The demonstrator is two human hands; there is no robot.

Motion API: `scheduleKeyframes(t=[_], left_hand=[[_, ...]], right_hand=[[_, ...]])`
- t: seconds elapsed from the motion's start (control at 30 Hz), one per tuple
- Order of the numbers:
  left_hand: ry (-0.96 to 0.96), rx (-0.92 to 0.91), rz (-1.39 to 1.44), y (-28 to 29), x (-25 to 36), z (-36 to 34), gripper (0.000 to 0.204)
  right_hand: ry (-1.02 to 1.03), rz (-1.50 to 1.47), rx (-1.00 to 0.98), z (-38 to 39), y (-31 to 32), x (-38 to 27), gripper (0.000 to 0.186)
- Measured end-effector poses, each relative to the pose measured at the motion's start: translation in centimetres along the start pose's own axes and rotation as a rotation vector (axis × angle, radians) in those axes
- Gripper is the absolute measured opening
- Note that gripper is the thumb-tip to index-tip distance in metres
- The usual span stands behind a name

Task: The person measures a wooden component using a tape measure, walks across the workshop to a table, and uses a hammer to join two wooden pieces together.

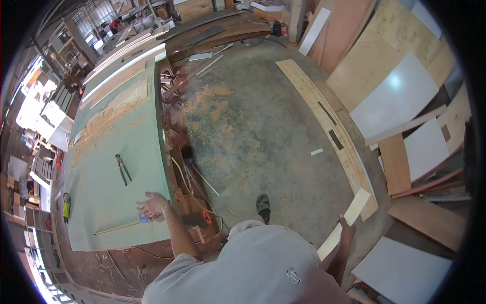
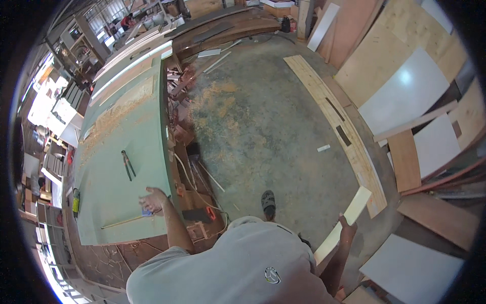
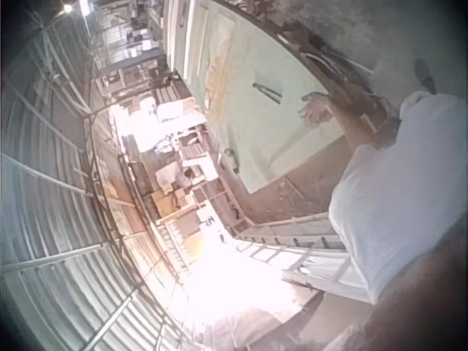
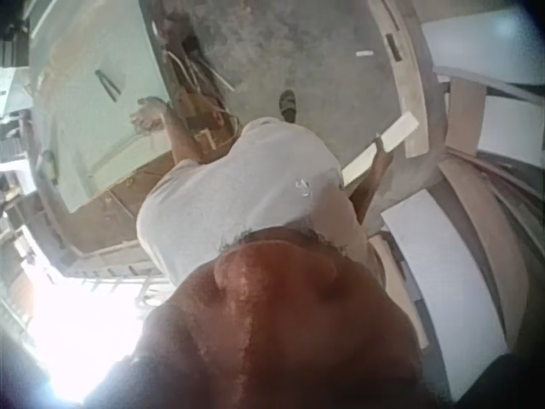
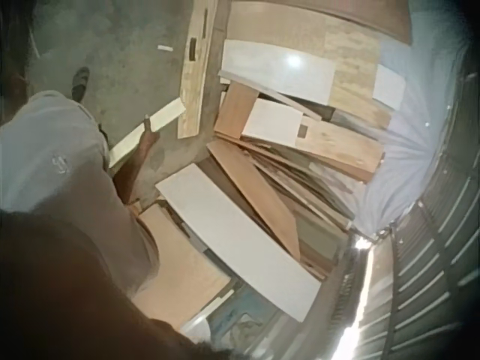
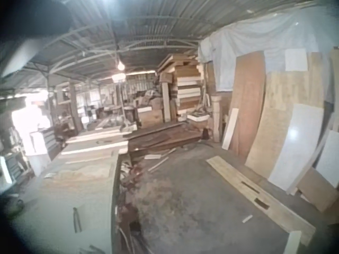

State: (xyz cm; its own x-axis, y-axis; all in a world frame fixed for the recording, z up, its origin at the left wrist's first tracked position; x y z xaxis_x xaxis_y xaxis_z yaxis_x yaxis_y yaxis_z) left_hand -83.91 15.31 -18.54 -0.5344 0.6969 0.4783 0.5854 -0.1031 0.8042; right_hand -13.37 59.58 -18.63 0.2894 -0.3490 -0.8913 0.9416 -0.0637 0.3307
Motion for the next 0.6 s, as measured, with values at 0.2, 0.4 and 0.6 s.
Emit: scheduleKeyframes(t=[0.2,0.4,0.6], left_hand=[[-0.379,-0.217,0.341,-2.5,20.3,12.2,0.052],[-0.82,-0.782,0.556,-4.5,32.0,30.0,0.044],[-1.283,-1.492,-0.238,-17.3,28.3,44.3,0.058]], right_hand=[[0.183,0.165,0.095,-12.9,-5.8,-10.2,0.039],[0.229,0.126,-0.058,-21.6,-16.5,-19.0,0.042],[0.305,0.156,-0.193,-32.6,-26.4,-23.4,0.04]])
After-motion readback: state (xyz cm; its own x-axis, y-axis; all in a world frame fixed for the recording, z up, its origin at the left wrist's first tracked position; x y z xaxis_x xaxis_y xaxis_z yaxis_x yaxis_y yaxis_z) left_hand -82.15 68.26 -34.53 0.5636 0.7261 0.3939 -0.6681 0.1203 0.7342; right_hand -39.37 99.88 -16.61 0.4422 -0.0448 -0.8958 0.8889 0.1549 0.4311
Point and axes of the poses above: each hand's wrist, its own z-axis away from the middle knuckle, its own y-axis out of the back of the hand, x = y × z, the point moved 7 cm from there along -z, towards the middle knuckle, and after that the axes turned 3 degrees about z, right-handed, at the moved point
